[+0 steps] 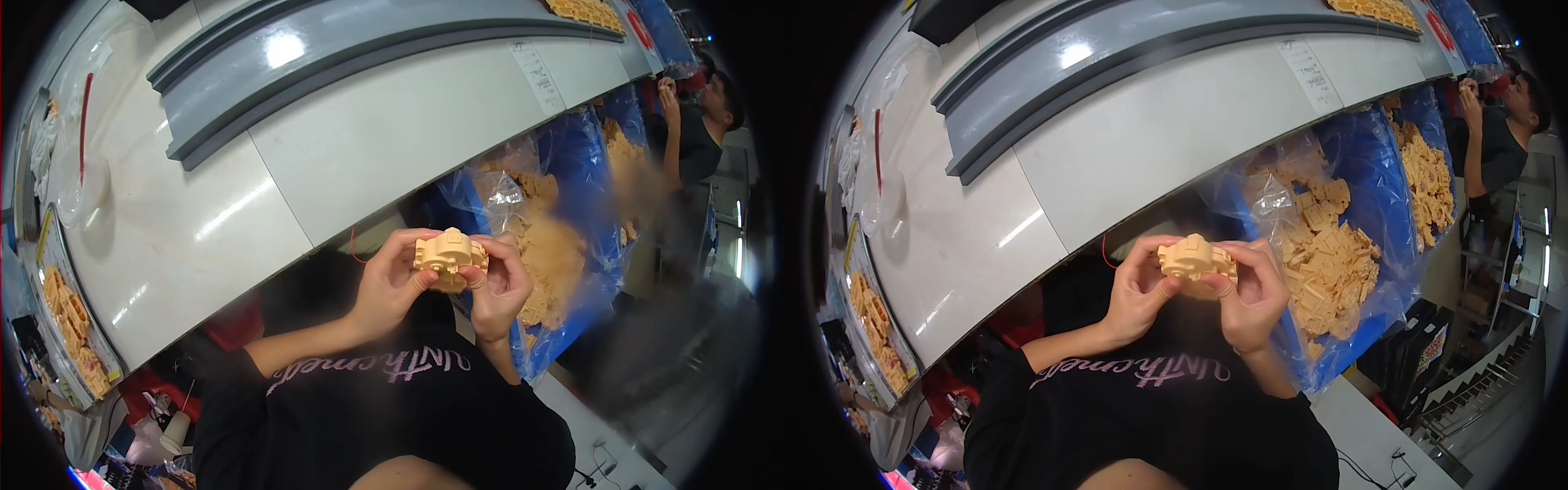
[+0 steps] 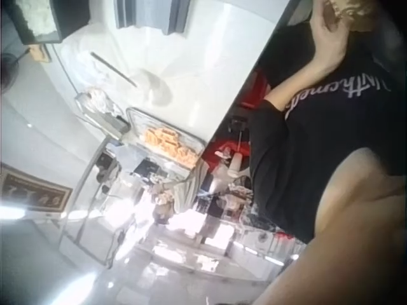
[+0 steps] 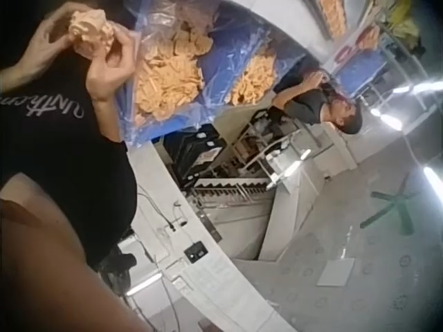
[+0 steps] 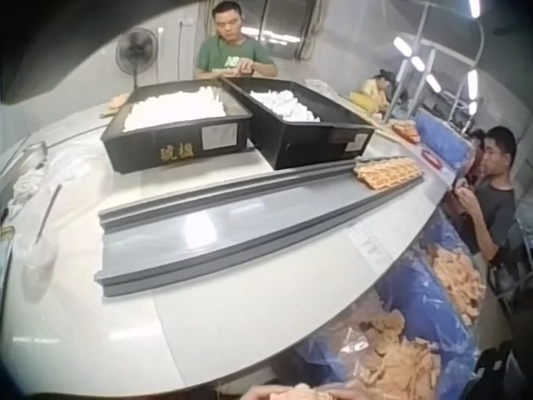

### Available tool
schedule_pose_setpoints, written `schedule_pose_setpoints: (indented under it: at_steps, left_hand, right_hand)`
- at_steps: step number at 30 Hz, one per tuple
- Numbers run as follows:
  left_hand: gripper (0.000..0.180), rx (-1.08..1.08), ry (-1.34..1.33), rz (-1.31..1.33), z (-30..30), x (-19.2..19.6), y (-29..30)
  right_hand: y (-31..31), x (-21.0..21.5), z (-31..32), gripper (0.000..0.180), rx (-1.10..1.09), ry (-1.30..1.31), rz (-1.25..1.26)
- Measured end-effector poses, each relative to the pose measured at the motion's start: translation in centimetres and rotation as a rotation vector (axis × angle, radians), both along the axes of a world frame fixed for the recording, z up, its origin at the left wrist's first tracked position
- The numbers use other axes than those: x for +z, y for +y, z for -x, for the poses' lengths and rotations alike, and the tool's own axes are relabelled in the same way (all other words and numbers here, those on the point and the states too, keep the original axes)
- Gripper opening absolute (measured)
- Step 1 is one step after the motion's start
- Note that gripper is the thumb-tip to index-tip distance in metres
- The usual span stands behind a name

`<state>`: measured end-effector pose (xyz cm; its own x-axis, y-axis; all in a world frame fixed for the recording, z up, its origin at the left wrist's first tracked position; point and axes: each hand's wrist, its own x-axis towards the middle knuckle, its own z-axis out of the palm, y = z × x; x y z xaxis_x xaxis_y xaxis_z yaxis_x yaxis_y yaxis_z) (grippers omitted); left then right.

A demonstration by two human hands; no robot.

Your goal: Assembling small gears and internal components into toy vehicle chassis.

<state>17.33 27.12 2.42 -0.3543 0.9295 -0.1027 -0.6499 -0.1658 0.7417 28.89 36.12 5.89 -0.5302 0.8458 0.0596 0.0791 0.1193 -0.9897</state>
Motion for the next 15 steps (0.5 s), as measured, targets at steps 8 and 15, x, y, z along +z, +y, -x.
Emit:
schedule_pose_setpoints:
  at_steps: [8,15]
  left_hand:
    - [0.046,0.119,-0.053,-0.039,0.9,-0.1,-0.4]
    - [0.072,0.284,0.284,0.012,5.2,4.8,-4.5]
  right_hand:
    - [0.3,1.2,1.8,0.035,0.036,0.018,-0.050]
    - [-1.1,0.6,2.9,0.041,0.287,0.023,0.110]
